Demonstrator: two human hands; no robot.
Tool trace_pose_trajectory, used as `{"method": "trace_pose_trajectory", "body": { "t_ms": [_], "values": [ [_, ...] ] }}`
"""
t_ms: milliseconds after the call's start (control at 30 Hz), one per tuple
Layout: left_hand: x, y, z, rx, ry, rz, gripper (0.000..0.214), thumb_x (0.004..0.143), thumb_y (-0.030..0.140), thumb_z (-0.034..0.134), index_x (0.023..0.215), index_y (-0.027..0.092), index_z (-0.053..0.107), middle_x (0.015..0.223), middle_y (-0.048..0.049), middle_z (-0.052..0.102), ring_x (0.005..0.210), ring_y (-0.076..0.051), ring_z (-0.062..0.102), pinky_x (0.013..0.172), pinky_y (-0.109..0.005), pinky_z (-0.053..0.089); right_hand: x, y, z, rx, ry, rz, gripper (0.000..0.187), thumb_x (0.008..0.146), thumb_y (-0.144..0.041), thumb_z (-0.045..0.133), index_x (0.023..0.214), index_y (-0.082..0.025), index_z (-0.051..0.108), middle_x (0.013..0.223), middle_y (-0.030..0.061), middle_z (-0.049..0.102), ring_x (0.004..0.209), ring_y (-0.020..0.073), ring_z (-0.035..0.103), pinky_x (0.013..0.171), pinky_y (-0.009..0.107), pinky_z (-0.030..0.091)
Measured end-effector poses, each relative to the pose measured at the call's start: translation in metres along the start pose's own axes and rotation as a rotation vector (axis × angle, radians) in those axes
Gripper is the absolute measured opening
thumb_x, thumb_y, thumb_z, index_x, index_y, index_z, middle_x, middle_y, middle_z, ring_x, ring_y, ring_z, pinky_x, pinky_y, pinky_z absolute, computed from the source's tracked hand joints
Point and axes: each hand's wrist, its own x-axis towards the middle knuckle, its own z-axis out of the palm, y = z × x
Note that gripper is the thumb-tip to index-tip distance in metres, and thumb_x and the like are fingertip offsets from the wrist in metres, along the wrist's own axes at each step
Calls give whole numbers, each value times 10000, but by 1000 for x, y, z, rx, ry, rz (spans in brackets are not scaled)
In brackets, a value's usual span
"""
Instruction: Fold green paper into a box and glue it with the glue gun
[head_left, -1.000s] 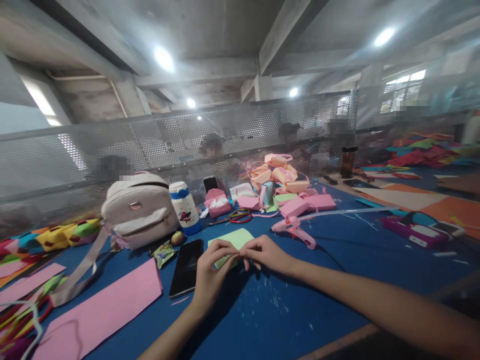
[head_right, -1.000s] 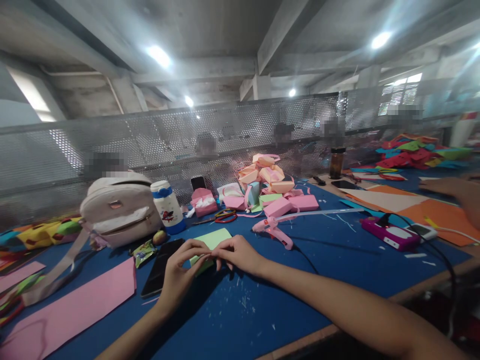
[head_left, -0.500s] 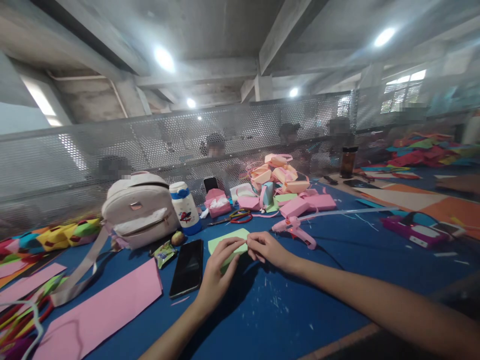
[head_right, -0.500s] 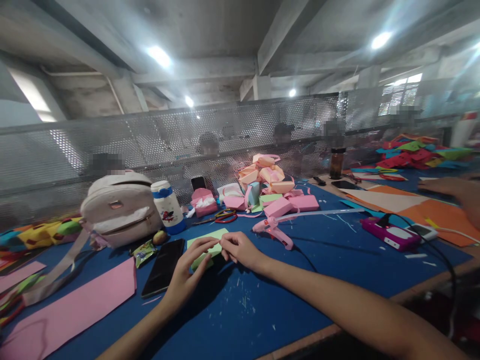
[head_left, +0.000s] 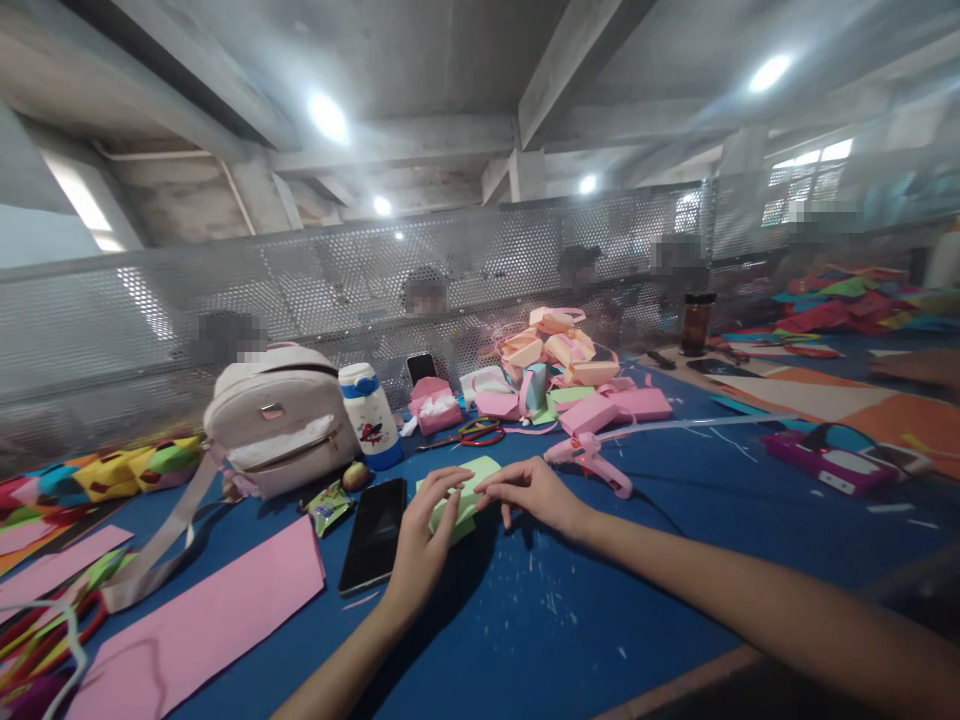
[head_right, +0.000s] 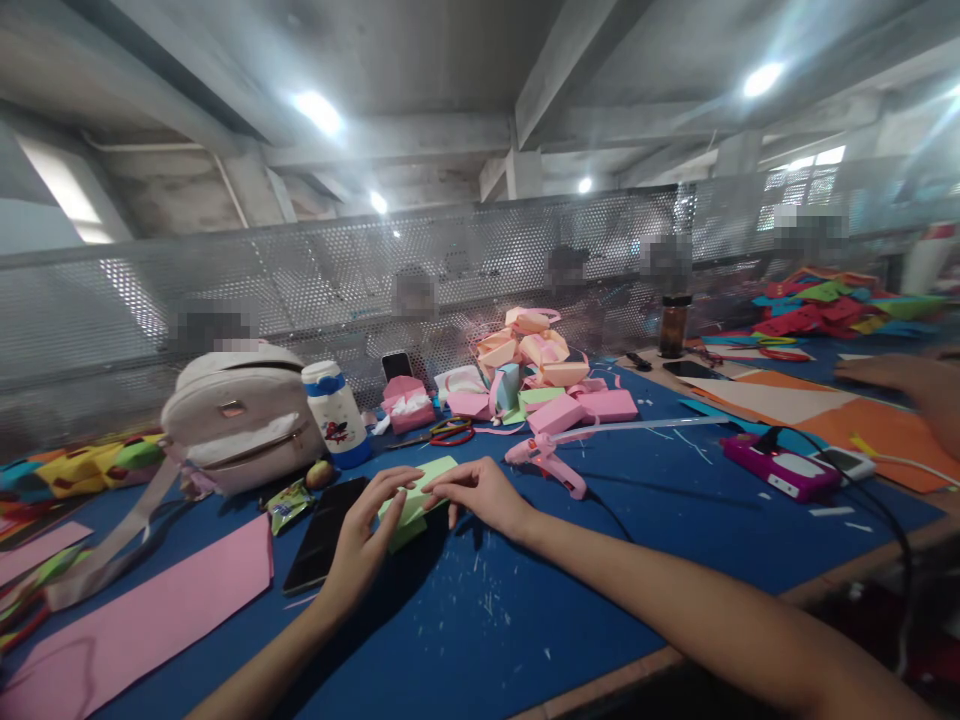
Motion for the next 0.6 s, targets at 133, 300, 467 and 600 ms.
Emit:
{"method": "trace_pose_trajectory", "body": {
  "t_ms": [133, 300, 467, 600],
  "values": [
    [1, -4, 0, 7, 5, -59, 291, 971, 356, 464, 1038, 196, 698, 1108, -94, 673, 1082, -244, 613, 960, -375, 457, -1, -1, 2, 107, -7, 35, 329, 630, -423, 843, 755, -126, 777, 686, 54, 755, 423, 103, 608, 458, 229, 495],
    [2, -6, -1, 6, 10, -82, 308, 975, 370, 446, 1038, 196, 692, 1109, -102, 668, 1086, -240, 606, 958, -369, 453, -3, -4, 4, 121, -14, 49, 329, 581, -410, 877, 611, -124, 717, 574, 31, 714, 402, 100, 591, 414, 207, 483],
    [1, -6, -1, -9, 17, -99, 319, 972, 383, 442, 1028, 194, 693, 1107, -112, 669, 1088, -239, 607, 961, -366, 453, -2, -1, 3, 77, -14, 67, 384, 606, -453, 856, 579, -119, 670, 501, 19, 675, 346, 90, 555, 361, 184, 431],
    [1, -5, -1, -1, 21, -102, 324, 968, 391, 441, 1026, 194, 691, 1097, -105, 672, 1076, -241, 613, 948, -361, 467, -3, -3, 4, 85, -19, 63, 408, 664, -496, 809, 604, -116, 671, 519, 31, 682, 365, 101, 568, 393, 206, 459]
  ]
}}
